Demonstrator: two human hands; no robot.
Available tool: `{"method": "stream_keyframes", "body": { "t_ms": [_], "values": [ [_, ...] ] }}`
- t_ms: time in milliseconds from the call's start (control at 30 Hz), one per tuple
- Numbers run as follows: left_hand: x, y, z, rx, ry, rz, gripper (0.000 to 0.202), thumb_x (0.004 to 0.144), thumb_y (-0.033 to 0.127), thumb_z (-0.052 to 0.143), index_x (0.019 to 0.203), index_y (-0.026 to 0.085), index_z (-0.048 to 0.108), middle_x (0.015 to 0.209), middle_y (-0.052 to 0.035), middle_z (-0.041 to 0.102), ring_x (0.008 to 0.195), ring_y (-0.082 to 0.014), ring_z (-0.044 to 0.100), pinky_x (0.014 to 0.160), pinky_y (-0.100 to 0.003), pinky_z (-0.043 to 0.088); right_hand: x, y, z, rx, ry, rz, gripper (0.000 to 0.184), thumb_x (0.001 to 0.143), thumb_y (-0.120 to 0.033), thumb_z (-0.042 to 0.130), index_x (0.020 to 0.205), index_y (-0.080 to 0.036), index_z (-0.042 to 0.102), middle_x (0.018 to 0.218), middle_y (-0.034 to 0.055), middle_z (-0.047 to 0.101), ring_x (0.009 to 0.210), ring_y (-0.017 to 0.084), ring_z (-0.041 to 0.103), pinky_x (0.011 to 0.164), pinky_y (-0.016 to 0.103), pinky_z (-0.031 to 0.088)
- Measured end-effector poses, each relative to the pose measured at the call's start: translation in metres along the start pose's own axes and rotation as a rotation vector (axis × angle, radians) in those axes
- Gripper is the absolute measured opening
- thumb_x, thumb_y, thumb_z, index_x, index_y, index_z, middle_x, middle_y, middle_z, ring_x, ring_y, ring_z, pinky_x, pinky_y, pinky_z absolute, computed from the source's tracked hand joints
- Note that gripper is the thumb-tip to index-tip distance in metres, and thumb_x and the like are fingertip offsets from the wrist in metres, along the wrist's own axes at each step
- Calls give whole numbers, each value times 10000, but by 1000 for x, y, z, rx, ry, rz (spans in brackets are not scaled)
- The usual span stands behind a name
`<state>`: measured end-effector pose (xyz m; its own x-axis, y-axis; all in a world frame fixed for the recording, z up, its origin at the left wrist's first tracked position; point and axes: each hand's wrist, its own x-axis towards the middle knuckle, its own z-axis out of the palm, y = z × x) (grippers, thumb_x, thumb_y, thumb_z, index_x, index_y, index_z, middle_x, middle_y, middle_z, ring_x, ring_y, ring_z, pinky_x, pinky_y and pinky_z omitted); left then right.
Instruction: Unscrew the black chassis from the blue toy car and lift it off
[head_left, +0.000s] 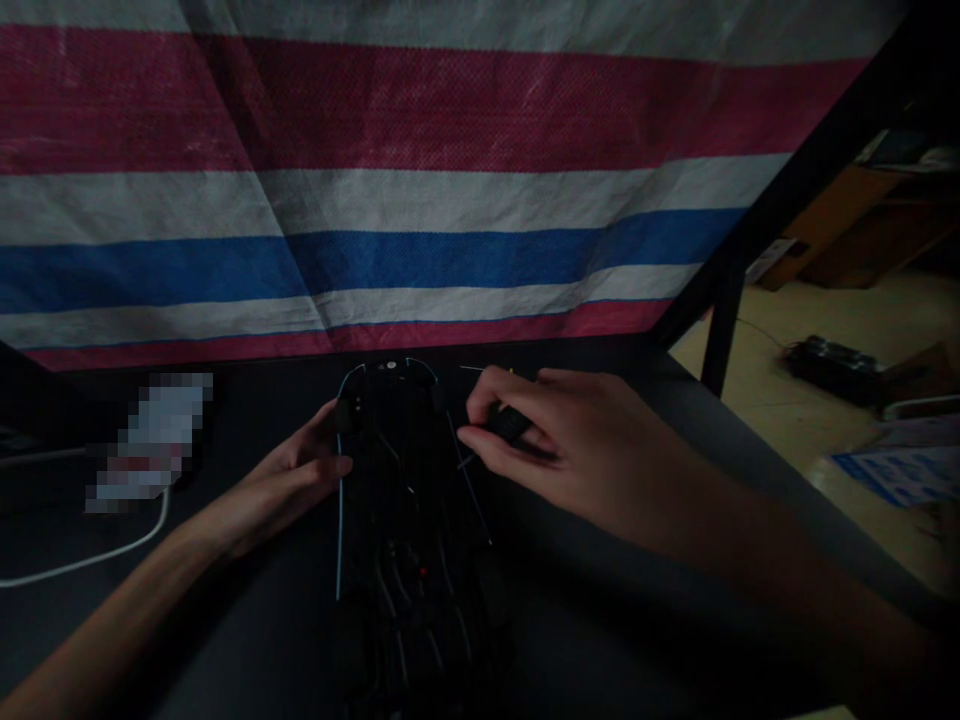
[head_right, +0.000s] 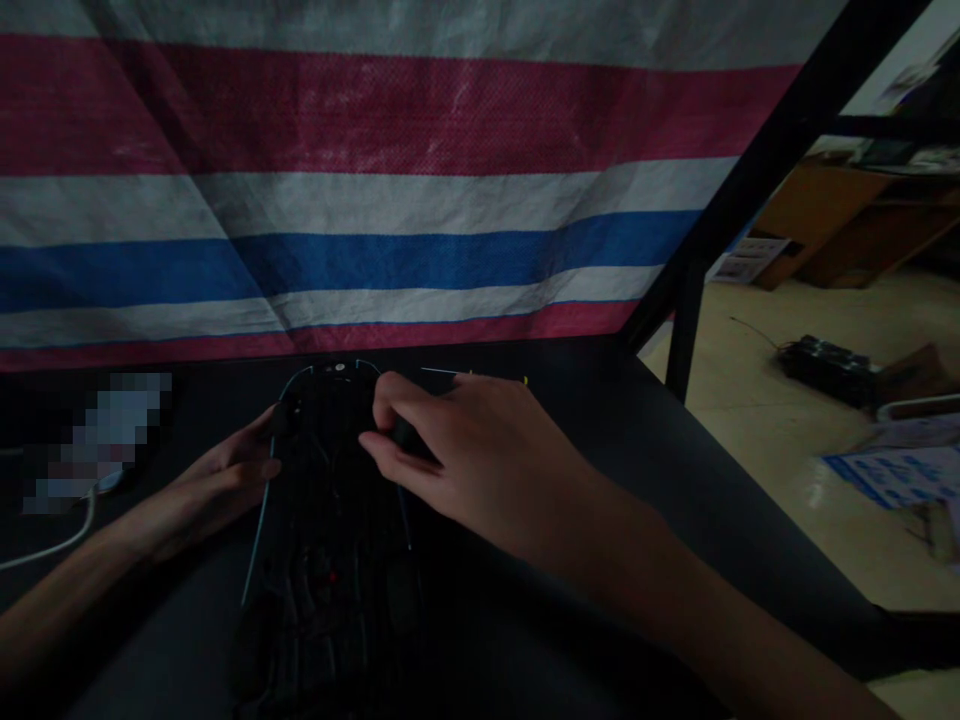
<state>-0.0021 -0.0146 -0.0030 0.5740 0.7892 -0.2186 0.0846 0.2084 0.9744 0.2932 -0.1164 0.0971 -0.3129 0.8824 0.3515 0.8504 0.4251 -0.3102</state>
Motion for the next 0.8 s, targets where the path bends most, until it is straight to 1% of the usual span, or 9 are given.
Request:
{"method": "stream_keyframes", "body": {
  "t_ms": [67, 133, 233, 333, 433, 500, 633, 733, 800],
  "values": [
    [0, 1, 1, -13, -30, 12, 704, 882, 343, 716, 1522, 433, 437, 1644, 12, 434, 1503, -342, 414, 1210, -460, 425, 2, -4, 2, -2, 28, 31, 179, 1008, -421, 588, 1007, -246, 625, 629, -73, 582, 532, 113, 553, 553, 253, 339],
    [0, 1, 1, -32, -45, 13, 713, 891, 335, 708, 1535, 431, 419, 1640, 8, 441, 1515, -335, 394, 1234, -466, 386, 3, -7, 3, -24, 52, 37, 203, 1016, -432, 560, 999, -238, 619, 626, -70, 582, 544, 122, 552, 571, 267, 345],
    [0, -1, 1, -37, -31, 9, 773, 881, 328, 713, 1566, 421, 368, 1632, -6, 452, 1541, -330, 345, 1257, -486, 335, 2, -10, 5, -56, 96, 11, 132, 968, -345, 586, 1004, -220, 609, 756, -36, 667, 675, 151, 605, 686, 295, 403],
    [-1, -1, 1, -17, -5, 3, 804, 873, 335, 712, 1584, 397, 342, 1608, -29, 484, 1550, -339, 323, 1260, -510, 320, 1, -9, 9, 45, 121, -25, 148, 916, -219, 596, 1063, -205, 593, 932, -10, 723, 816, 151, 646, 790, 291, 448],
    [-1, 2, 3, -14, -12, 3, 791, 862, 355, 730, 1567, 400, 377, 1601, -32, 494, 1537, -352, 347, 1257, -513, 328, 0, -7, 15, 176, 141, -35, 165, 967, -186, 560, 1124, -222, 596, 1070, -15, 749, 915, 121, 681, 826, 248, 480],
    [-1, 3, 4, -10, -4, 4, 796, 846, 364, 750, 1557, 408, 394, 1607, -25, 485, 1536, -363, 345, 1260, -520, 324, 1, -5, 18, 223, 151, -34, 163, 998, -211, 561, 1145, -247, 623, 1119, -35, 756, 890, 100, 692, 817, 229, 489],
    [0, 3, 4, -8, 7, 9, 784, 853, 365, 743, 1555, 406, 396, 1611, -20, 481, 1547, -362, 321, 1257, -521, 332, 1, -1, 26, 242, 234, -22, 106, 997, -252, 605, 1070, -254, 682, 976, -68, 766, 615, 62, 605, 698, 211, 471],
    [1, 1, 3, -34, -26, 14, 758, 855, 352, 746, 1539, 401, 423, 1606, -20, 488, 1537, -365, 343, 1247, -520, 352, 1, 2, 32, 229, 300, -7, 81, 985, -264, 629, 1017, -242, 700, 802, -76, 720, 548, 59, 559, 609, 211, 424],
    [1, 0, 3, -54, -2, 7, 756, 847, 341, 751, 1531, 402, 436, 1592, -19, 507, 1541, -365, 332, 1243, -524, 356, 1, 3, 35, 230, 320, 8, 87, 987, -284, 631, 1002, -240, 705, 710, -81, 667, 534, 61, 556, 572, 214, 399]
  ]
}}
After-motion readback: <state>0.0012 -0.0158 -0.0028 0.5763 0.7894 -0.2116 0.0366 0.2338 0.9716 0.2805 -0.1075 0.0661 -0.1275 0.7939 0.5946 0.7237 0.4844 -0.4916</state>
